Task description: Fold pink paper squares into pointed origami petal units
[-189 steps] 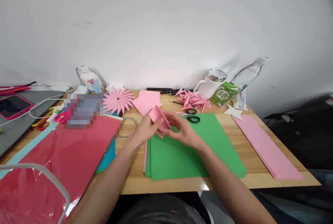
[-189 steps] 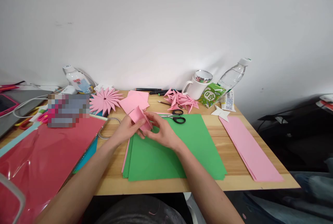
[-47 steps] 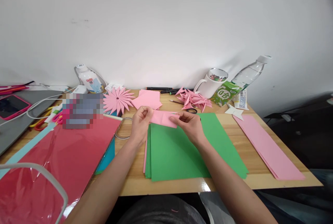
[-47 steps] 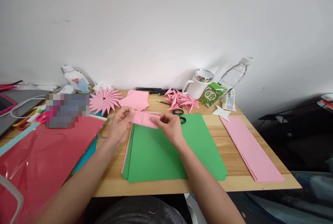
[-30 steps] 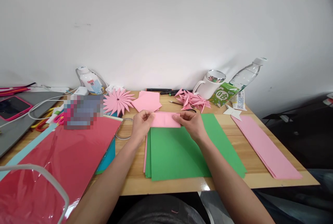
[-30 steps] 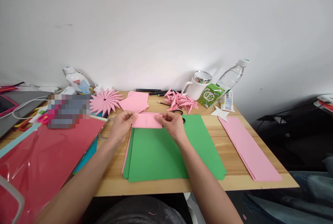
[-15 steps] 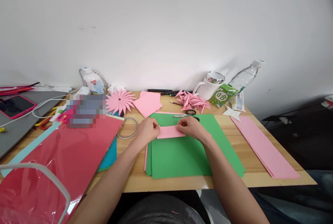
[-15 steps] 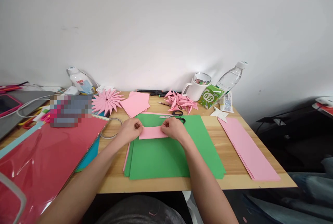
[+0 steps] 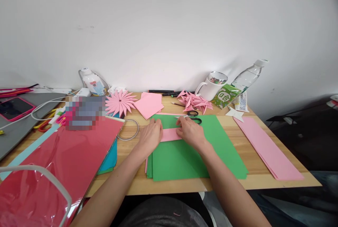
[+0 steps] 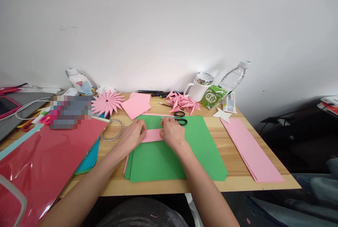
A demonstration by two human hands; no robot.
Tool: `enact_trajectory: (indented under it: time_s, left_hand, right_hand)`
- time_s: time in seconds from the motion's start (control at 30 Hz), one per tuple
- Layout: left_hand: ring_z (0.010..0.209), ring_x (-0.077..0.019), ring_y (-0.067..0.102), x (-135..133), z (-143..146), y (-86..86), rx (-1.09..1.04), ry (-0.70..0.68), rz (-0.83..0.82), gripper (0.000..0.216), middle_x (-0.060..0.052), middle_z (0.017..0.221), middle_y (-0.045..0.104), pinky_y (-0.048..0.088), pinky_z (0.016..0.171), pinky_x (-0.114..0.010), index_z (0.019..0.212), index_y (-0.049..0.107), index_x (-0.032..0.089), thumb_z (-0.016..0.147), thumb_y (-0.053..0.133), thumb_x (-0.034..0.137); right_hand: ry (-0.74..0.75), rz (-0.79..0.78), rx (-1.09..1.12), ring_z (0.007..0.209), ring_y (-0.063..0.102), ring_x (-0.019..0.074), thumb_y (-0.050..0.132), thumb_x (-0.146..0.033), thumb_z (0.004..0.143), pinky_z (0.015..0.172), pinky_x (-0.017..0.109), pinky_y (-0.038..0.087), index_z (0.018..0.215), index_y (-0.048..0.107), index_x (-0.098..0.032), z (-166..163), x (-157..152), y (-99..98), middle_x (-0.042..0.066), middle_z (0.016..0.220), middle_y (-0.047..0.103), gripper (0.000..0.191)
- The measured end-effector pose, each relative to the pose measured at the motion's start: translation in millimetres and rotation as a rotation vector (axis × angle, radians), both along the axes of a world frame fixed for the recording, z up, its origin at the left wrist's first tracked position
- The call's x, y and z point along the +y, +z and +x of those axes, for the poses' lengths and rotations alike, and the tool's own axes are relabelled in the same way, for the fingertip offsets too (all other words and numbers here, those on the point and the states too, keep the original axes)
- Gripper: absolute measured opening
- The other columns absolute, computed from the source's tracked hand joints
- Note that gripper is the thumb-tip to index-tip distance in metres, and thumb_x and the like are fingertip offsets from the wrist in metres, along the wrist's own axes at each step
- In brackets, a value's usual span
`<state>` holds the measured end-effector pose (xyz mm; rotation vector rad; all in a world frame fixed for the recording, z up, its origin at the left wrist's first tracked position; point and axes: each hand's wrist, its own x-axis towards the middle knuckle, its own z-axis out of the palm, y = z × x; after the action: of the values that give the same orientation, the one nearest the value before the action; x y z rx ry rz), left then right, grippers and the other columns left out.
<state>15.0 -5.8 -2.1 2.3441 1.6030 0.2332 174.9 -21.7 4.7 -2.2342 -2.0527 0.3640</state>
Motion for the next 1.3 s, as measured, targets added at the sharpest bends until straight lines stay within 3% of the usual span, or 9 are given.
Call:
enact_trajectory:
  time_s: [0.1,0.2,0.37,0.57,0.9,1.13,1.3]
  left_hand:
    - [0.075,-0.0213,0.055,-1,3,-2.9,0.019,-0.091,0.048,0.018,-0.008,0.087,0.056,0.037,0.062,-0.03,0.083,0.058,0.017,0.081,0.041,0.011]
    - [0.08,-0.0204,0.053,-1,2,-6.9,-0.076,-0.191,0.062,0.021,-0.007,0.083,0.055,0.037,0.067,-0.029,0.074,0.056,0.017,0.08,0.039,0.006]
    - [0.068,-0.0155,0.05,0,-1,-5.0,-0.12,-0.239,-0.02,0.023,-0.003,0.077,0.051,0.036,0.062,-0.027,0.064,0.051,0.017,0.08,0.037,0.006]
    - [0.077,-0.0183,0.05,3,-3,-5.5,-0.143,-0.318,-0.039,0.015,-0.004,0.082,0.05,0.037,0.065,-0.028,0.075,0.052,0.016,0.085,0.04,0.017]
    - [0.077,-0.0152,0.046,7,-10,-7.6,-0.223,-0.41,-0.144,0.01,-0.001,0.083,0.044,0.036,0.066,-0.026,0.073,0.047,0.017,0.082,0.05,0.021]
    - [0.08,-0.0172,0.048,7,-6,1.1,-0.114,-0.377,-0.167,0.014,-0.001,0.084,0.046,0.037,0.067,-0.027,0.074,0.048,0.017,0.078,0.059,0.025]
    - [0.087,-0.0219,0.051,1,8,-2.2,0.033,-0.345,-0.068,0.019,-0.007,0.087,0.05,0.038,0.073,-0.03,0.075,0.052,0.014,0.084,0.052,0.031]
  right_hand:
    - [0.168,0.11,-0.013,0.094,0.054,0.0225,0.048,-0.013,0.077,0.064,0.026,0.039,0.089,0.065,-0.021,-2,1,-4.4,0.01,0.099,0.06,0.022]
    - [0.316,0.083,0.061,0.081,0.056,0.017,0.043,-0.006,0.078,0.069,0.024,0.039,0.08,0.065,-0.017,1,3,-10.0,0.008,0.087,0.061,0.025]
    - [0.403,0.039,0.177,0.073,0.055,0.0141,0.049,-0.01,0.078,0.068,0.022,0.039,0.082,0.064,-0.014,9,4,-8.6,0.006,0.082,0.06,0.016]
    - [0.514,-0.061,0.149,0.087,0.052,0.0195,0.051,-0.019,0.083,0.072,0.025,0.037,0.082,0.066,-0.016,6,2,1.2,0.008,0.081,0.058,0.015]
    - [0.495,-0.057,0.154,0.087,0.05,0.0192,0.056,-0.026,0.084,0.076,0.028,0.036,0.084,0.069,-0.02,3,-2,-6.1,0.008,0.085,0.055,0.014]
    - [0.404,-0.122,0.013,0.08,0.055,0.0188,0.055,-0.026,0.084,0.075,0.029,0.037,0.083,0.069,-0.02,13,-9,2.3,0.007,0.084,0.059,0.015]
    - [0.343,-0.167,-0.003,0.093,0.055,0.0222,0.052,-0.028,0.085,0.066,0.025,0.038,0.084,0.068,-0.022,23,-13,6.6,0.007,0.089,0.062,0.017]
